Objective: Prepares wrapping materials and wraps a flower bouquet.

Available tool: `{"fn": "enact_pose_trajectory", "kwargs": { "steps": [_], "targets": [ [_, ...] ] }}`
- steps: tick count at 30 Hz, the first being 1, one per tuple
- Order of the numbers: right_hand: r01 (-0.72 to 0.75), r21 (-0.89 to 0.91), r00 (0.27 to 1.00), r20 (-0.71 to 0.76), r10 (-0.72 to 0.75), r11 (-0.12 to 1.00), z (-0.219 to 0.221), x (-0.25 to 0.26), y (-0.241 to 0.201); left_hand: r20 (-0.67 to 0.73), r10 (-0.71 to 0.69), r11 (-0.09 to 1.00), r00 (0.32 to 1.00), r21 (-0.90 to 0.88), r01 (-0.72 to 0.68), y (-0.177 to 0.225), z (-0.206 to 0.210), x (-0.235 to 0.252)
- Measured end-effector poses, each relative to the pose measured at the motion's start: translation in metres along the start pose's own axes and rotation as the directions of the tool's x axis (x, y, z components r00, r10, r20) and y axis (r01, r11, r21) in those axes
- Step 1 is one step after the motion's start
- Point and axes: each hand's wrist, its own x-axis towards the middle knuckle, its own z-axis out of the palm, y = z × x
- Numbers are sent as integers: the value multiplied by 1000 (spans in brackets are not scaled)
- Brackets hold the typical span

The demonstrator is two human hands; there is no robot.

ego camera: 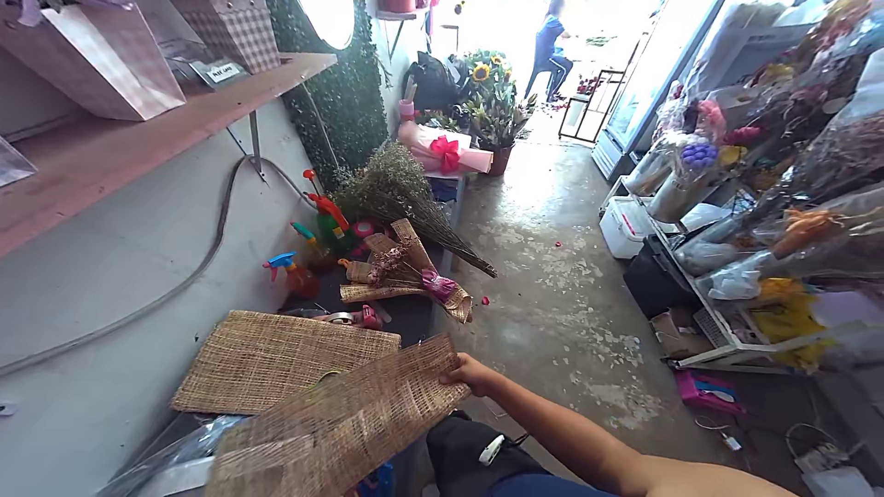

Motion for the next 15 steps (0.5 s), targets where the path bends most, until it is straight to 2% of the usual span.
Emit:
{"fn": "enact_pose_trajectory", "kwargs": {
  "steps": [2,5,10,15],
  "targets": [
    [4,0,999,-37,-4,1000,-21,-6,-5,7,36,997,999,-70,-36,-11,-13,16],
    [17,10,999,-47,-16,1000,-45,-13,-9,55,71,997,996,-26,-69,-17,-11,30],
    [54,60,997,-52,-50,997,-59,-9,-15,-49,86,991,995,-96,-91,-17,22,41],
    [101,106,989,-118,-88,989,-84,4,-36,-5,72,988,997,-138,-72,-9,61,69]
  ]
}}
